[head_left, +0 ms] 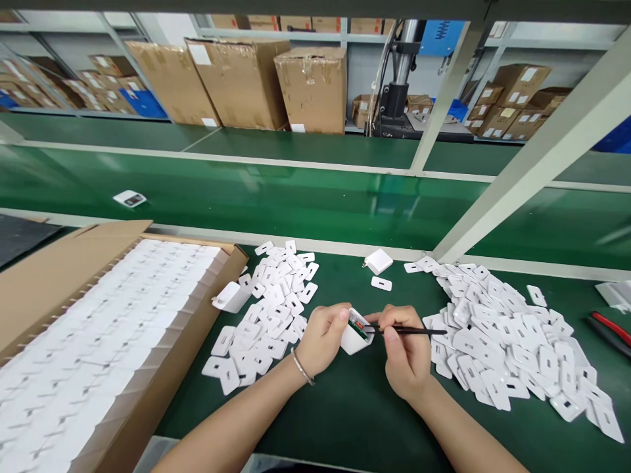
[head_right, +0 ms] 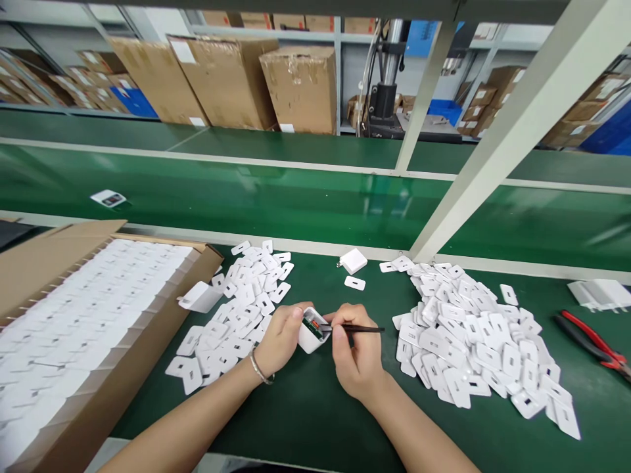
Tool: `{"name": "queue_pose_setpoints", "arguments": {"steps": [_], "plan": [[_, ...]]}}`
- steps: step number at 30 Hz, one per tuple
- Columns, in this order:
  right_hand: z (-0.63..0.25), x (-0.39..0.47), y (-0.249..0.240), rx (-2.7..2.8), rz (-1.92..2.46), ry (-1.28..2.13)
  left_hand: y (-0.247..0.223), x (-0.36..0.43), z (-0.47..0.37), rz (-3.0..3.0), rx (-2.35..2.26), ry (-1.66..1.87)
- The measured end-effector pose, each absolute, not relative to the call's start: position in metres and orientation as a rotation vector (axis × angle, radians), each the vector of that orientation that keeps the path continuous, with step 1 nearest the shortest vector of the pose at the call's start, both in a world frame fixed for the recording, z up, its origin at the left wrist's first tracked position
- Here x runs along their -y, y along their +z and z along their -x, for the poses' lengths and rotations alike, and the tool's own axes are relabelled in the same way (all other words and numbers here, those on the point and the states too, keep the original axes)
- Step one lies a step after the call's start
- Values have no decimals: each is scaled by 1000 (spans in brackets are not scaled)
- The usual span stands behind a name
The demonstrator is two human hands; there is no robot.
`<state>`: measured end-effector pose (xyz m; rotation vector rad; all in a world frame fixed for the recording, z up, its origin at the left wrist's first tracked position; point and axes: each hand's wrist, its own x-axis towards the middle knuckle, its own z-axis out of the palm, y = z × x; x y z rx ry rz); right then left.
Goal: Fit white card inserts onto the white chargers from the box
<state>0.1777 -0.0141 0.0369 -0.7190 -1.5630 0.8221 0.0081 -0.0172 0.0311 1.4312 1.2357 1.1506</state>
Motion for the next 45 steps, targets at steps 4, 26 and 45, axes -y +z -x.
{"name": "queue_pose_setpoints", "arguments": {"steps": [4, 26, 45], "plan": [[-183, -3, 42, 1270, 802, 692, 30, 16, -7, -1354, -1281, 1188], [-209, -55, 11, 2086, 1484, 225, 23, 3, -9, -1142, -1231, 1315], [-185, -18, 41, 2014, 933, 480, 22, 10, -9, -1545, -1270, 1300]]}}
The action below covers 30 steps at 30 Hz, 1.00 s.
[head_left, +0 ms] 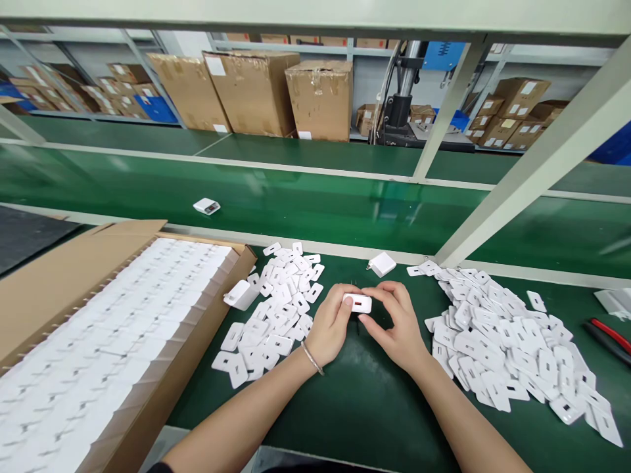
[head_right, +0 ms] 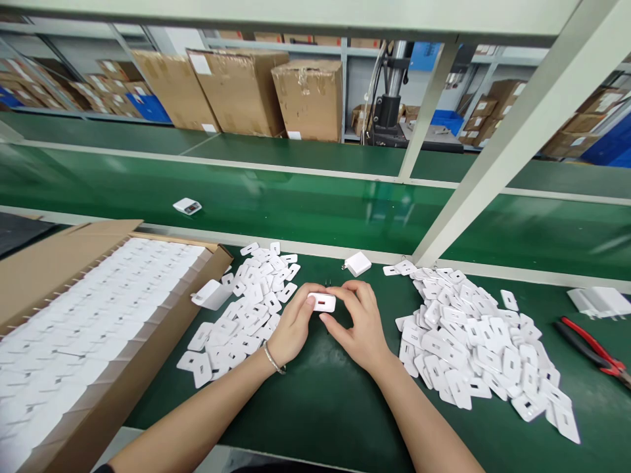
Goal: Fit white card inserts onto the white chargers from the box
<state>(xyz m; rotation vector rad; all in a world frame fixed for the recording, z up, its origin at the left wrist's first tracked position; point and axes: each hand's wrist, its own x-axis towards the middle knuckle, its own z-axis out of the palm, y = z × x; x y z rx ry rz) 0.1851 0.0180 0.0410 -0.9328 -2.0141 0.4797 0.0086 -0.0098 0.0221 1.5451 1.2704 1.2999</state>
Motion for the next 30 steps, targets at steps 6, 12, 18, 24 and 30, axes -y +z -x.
{"name": "queue_pose_setpoints", "arguments": {"steps": [6, 12, 18, 24, 30], "plan": [[-180, -16, 32, 1818, 1015, 1159, 19, 12, -7, -1790, -1152, 1408], [-173, -10, 31, 1721, 957, 1139, 18, 10, -6, -1972, -1140, 1464], [-169, -7, 32, 1719, 971, 1054, 18, 11, -8, -1937, -1101, 1488], [-170, -12, 28, 1688, 1039, 1043, 17, 7, -10, -1686, -1057, 1380], [-172, -15, 26, 1697, 1046, 1119, 18, 6, -9, -1620, -1099, 1321]]}}
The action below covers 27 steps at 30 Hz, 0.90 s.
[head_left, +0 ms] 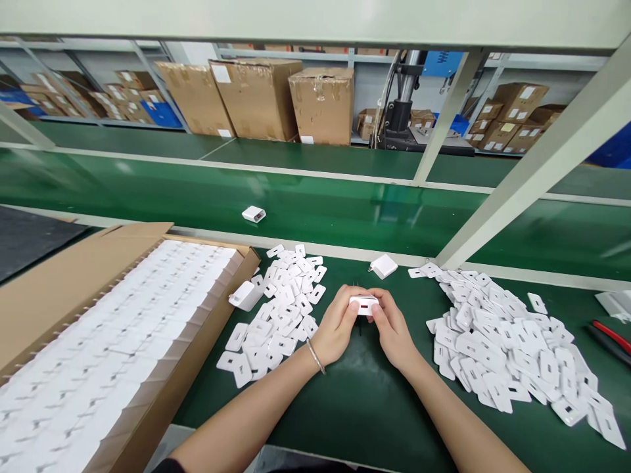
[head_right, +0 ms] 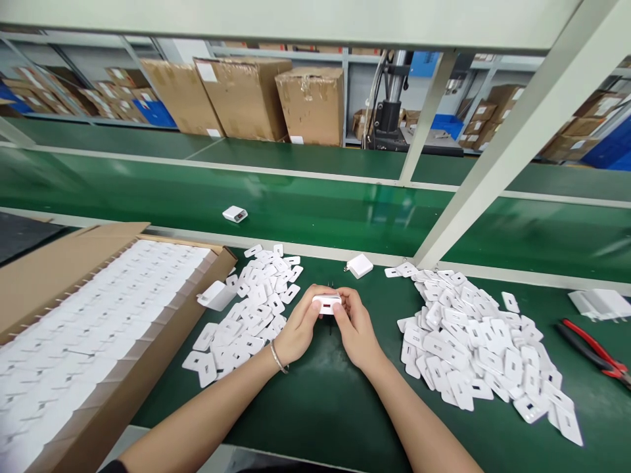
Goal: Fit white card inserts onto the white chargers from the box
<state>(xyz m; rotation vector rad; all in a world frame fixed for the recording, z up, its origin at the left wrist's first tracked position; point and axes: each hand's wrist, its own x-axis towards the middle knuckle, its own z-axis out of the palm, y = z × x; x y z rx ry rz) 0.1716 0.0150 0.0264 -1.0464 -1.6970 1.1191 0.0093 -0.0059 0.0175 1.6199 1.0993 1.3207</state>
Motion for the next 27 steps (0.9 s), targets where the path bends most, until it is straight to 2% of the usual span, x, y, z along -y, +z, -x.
{"name": "queue_pose_setpoints", "arguments": {"steps": [15, 21, 27], "plan": [[-171, -15, 30, 1639, 975, 1255, 17, 6, -6, -1725, -1058, 1362], [-171, -11, 26, 1668, 975, 1166, 21, 3, -5, -1679, -998, 1423], [-173, -14, 23, 1651, 1033, 1080, 17, 1, -6, -1673, -962, 1306]]}}
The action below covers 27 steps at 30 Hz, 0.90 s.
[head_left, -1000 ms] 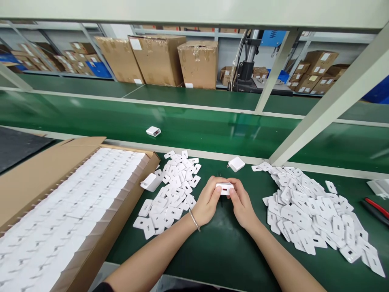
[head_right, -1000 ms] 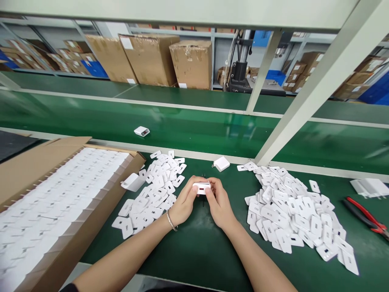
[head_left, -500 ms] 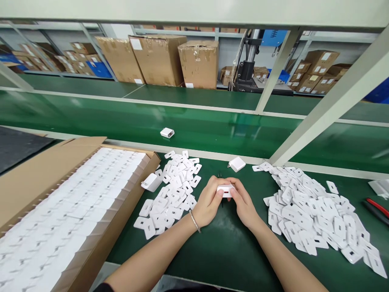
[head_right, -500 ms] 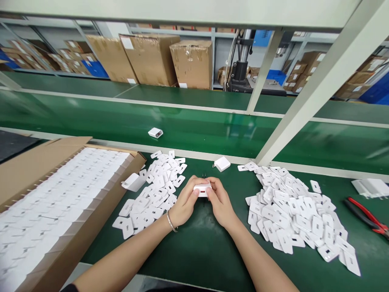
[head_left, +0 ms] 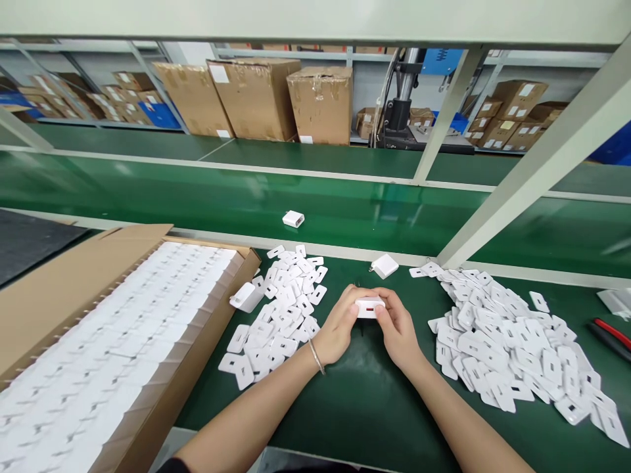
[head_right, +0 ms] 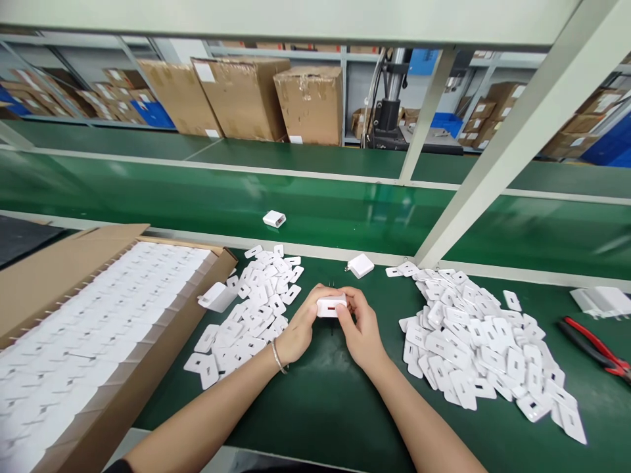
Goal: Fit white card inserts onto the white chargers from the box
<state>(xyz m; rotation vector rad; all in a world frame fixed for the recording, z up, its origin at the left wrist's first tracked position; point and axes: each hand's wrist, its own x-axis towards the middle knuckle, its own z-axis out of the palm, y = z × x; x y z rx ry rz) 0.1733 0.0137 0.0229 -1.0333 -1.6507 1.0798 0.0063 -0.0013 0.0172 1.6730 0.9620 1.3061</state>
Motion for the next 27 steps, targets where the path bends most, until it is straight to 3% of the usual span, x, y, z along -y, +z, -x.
{"name": "queue_pose_setpoints", "arguments": {"steps": [12, 19, 27], "plan": [[-178, -11, 30, 1683, 985, 1005, 17, 9, -12, -1901, -977, 1350], [-171, -15, 63, 1855, 1125, 1070, 15, 12, -20, -1551, -1041, 1571], [-127, -163, 61, 2050, 1473, 432, 17, 8, -19, -1089, -1238, 1756]]}}
